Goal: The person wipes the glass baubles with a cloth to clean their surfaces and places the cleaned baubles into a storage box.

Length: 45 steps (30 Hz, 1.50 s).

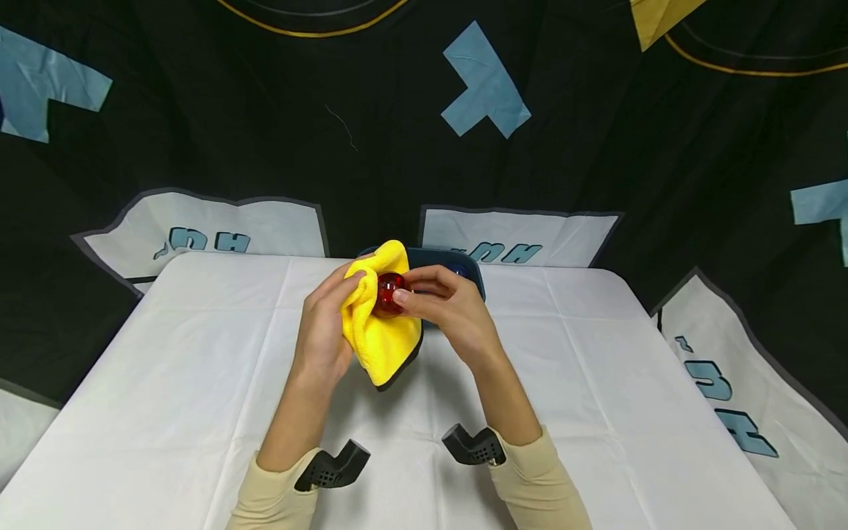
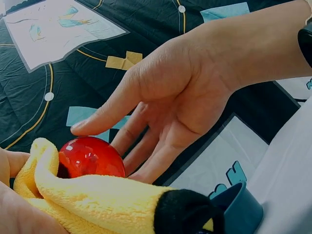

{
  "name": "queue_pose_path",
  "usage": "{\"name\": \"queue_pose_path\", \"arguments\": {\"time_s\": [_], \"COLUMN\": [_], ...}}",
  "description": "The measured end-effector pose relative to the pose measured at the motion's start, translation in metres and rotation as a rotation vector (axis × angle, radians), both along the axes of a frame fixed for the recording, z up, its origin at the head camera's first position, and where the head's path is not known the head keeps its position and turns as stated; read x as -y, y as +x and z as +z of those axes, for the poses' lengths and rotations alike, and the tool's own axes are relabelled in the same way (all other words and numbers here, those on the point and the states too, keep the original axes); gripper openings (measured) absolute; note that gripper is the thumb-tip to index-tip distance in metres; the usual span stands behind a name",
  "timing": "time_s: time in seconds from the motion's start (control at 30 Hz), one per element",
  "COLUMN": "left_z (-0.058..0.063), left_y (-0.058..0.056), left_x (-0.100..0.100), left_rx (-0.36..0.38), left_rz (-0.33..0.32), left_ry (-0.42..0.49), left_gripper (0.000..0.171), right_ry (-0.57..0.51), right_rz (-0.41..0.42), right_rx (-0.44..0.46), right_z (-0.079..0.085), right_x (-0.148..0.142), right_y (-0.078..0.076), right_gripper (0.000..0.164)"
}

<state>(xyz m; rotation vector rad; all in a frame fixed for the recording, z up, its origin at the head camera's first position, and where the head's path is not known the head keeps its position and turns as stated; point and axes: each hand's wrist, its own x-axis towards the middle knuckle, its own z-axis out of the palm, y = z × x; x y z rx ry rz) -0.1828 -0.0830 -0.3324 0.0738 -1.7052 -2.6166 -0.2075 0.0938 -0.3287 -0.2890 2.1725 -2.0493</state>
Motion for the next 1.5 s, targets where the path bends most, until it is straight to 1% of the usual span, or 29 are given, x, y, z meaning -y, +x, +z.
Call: {"name": "queue_pose_path", "arguments": {"time_s": [0.1, 0.17, 0.23, 0.37, 0.7, 0.8, 0.97, 1.07, 1.13, 1.3, 1.37, 1.5], "left_z": [0.001, 0.001, 0.001, 0.001, 0.002, 0.002, 0.003, 0.002, 0.002, 0.002, 0.002, 0.001], "left_y": [0.0, 0.0, 0.001, 0.001, 0.004, 0.004, 0.003, 0.002, 0.002, 0.002, 0.002, 0.002], "left_x": [0.0, 0.001, 0.001, 0.0, -0.002, -0.002, -0.002, 0.0, 0.0, 0.001, 0.001, 0.001], "left_rx": [-0.01, -0.011, -0.007, 0.002, -0.003, -0.005, -0.001, -0.011, -0.014, -0.015, -0.011, 0.0], "left_rz": [0.018, 0.028, 0.023, 0.002, -0.015, -0.008, 0.009, 0.012, 0.019, 0.039, 0.041, 0.021], "left_ry": [-0.002, -0.007, -0.006, 0.011, 0.015, 0.019, 0.031, 0.035, 0.035, 0.021, 0.013, 0.022], "left_gripper": [0.038, 0.038, 0.038, 0.038, 0.037, 0.038, 0.038, 0.039, 0.038, 0.038, 0.038, 0.039], "right_ry": [-0.049, -0.065, -0.072, -0.051, 0.015, 0.012, -0.034, -0.057, -0.043, -0.002, 0.007, 0.052], "right_rz": [0.028, 0.038, 0.042, 0.04, 0.101, 0.088, 0.02, 0.007, 0.019, 0.034, 0.024, -0.013], "right_rx": [0.036, 0.058, 0.074, 0.082, 0.09, 0.077, 0.016, -0.012, -0.019, -0.026, -0.03, -0.016], "right_z": [0.0, 0.0, -0.001, -0.003, -0.004, -0.004, -0.003, -0.002, -0.002, -0.003, -0.004, -0.002], "right_x": [0.001, 0.002, 0.002, 0.0, -0.005, -0.004, 0.001, 0.003, 0.004, 0.006, 0.007, 0.006], "right_y": [0.0, -0.001, -0.002, -0.003, -0.006, -0.005, -0.001, 0.001, 0.002, 0.002, 0.002, 0.002], "right_gripper": [0.044, 0.048, 0.049, 0.046, 0.037, 0.036, 0.038, 0.037, 0.039, 0.052, 0.053, 0.047]}}
